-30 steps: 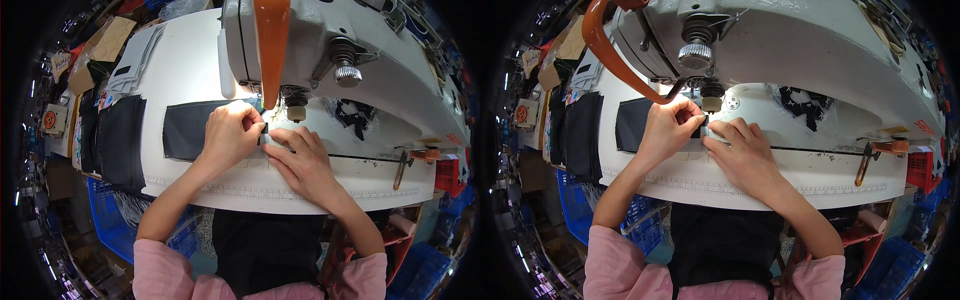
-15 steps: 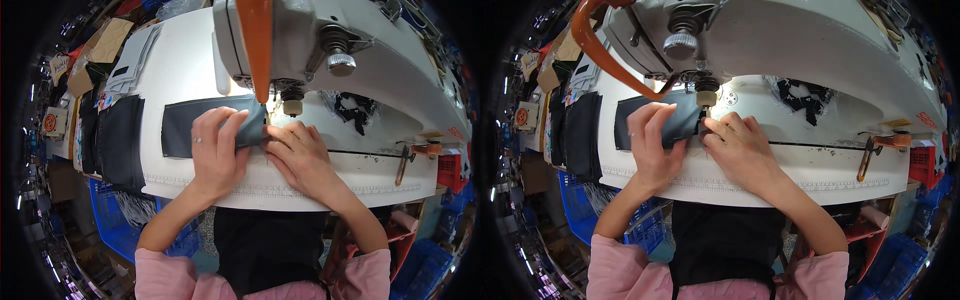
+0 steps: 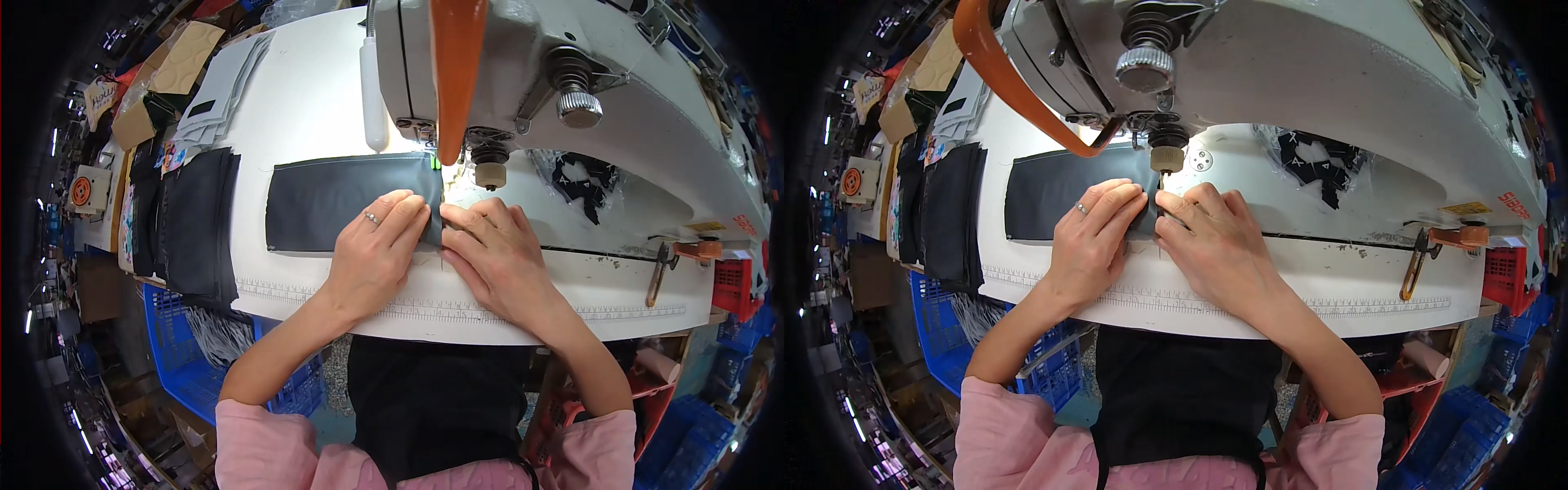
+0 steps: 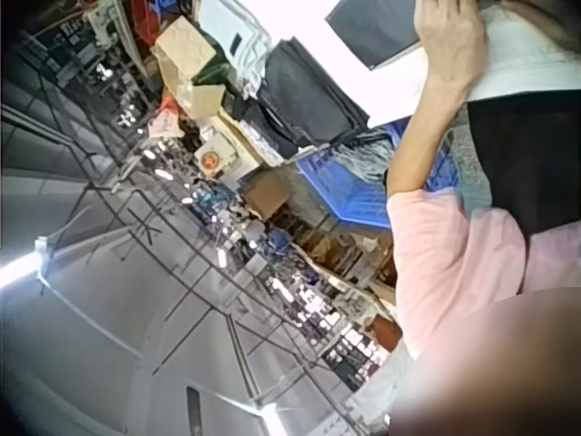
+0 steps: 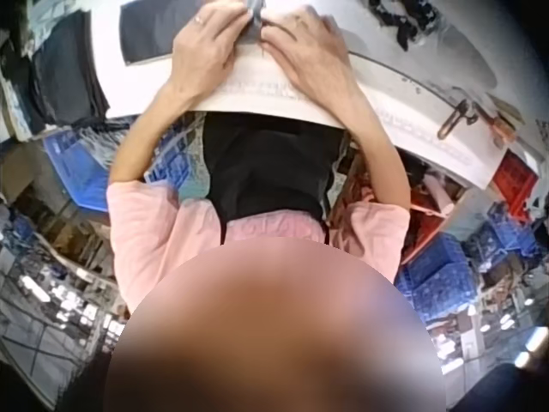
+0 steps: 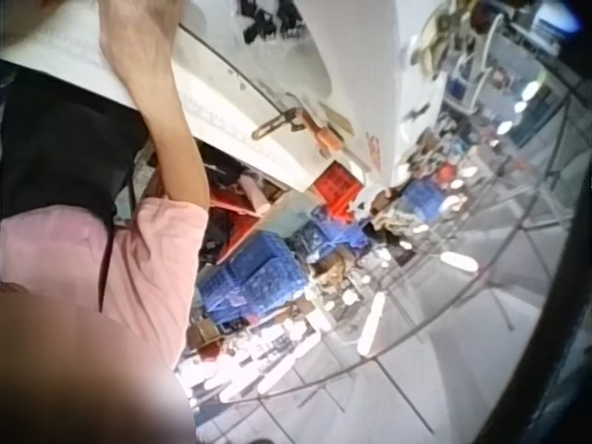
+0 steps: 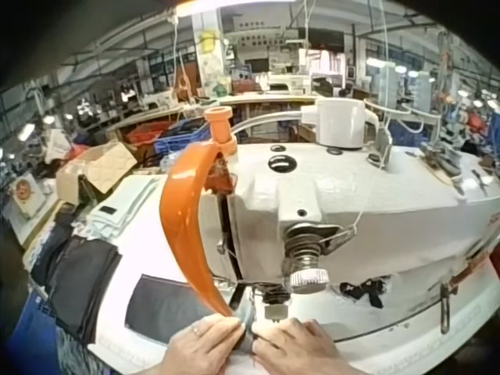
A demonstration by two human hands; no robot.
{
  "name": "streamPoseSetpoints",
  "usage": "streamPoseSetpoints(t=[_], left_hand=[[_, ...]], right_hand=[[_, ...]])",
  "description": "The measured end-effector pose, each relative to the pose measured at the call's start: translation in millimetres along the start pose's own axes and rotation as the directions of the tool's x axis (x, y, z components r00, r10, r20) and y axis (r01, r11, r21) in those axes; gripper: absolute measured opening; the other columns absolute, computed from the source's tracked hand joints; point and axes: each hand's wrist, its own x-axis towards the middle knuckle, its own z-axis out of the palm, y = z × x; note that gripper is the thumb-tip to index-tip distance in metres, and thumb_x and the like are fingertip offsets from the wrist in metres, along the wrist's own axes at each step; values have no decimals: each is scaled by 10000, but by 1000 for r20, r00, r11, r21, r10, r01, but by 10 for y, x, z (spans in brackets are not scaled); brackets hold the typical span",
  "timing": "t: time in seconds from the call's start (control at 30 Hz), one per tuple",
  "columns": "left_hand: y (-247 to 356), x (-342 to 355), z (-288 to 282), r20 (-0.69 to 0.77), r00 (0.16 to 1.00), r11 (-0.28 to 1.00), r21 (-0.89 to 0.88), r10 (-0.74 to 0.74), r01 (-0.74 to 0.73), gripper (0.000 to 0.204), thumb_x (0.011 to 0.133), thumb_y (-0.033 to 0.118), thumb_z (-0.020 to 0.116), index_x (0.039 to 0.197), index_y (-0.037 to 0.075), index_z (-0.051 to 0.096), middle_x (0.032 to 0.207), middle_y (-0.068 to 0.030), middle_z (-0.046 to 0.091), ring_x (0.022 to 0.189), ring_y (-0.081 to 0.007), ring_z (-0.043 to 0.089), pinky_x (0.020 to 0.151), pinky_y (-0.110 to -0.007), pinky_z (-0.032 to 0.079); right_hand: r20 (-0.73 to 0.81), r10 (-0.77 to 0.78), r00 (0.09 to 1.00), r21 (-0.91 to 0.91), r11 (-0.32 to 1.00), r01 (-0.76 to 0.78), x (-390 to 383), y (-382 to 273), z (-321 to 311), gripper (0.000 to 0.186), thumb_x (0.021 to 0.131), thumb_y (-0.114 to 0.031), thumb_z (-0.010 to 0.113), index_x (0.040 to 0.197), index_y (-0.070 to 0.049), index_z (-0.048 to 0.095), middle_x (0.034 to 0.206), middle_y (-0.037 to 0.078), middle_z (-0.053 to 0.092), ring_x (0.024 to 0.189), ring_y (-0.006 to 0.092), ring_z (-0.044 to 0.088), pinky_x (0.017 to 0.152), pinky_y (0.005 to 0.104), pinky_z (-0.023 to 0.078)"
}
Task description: Sewing edges of black leather pieces using an industrial sewing machine.
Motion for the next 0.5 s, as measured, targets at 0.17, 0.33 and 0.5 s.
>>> streamPoseSetpoints(t=[0.17, 0.33, 0.5], left_hand=[[-50, 2, -80, 100, 993, 998, -20, 56, -54, 321, 875, 6, 655, 1191, -49, 663, 1338, -135, 605, 1253, -286, 610, 981, -345, 537], [-116, -31, -186, 221, 970, 993, -82, 104, -88, 330, 915, 30, 641, 1233, -57, 659, 1394, -151, 592, 1319, -291, 584, 1016, -339, 530], [-92, -59, -193, 216, 969, 992, -60, 121, -110, 349, 920, 49, 642, 1251, -62, 653, 1397, -153, 595, 1341, -281, 572, 1025, -340, 531]], right_hand=[[-16, -6, 1000, -4, 1000, 6, 12, -7, -6, 125, 855, -108, 713, 953, -103, 635, 1268, -18, 619, 1034, 189, 524, 866, 337, 415], [-12, -20, 1000, 10, 1000, 20, -17, 27, -24, 144, 852, -88, 694, 992, -99, 660, 1262, -21, 633, 1027, 185, 534, 862, 321, 416], [-46, 16, 999, 108, 994, -11, -49, 33, -79, 199, 855, -78, 674, 1054, -89, 684, 1247, -20, 650, 1022, 177, 539, 856, 299, 414]])
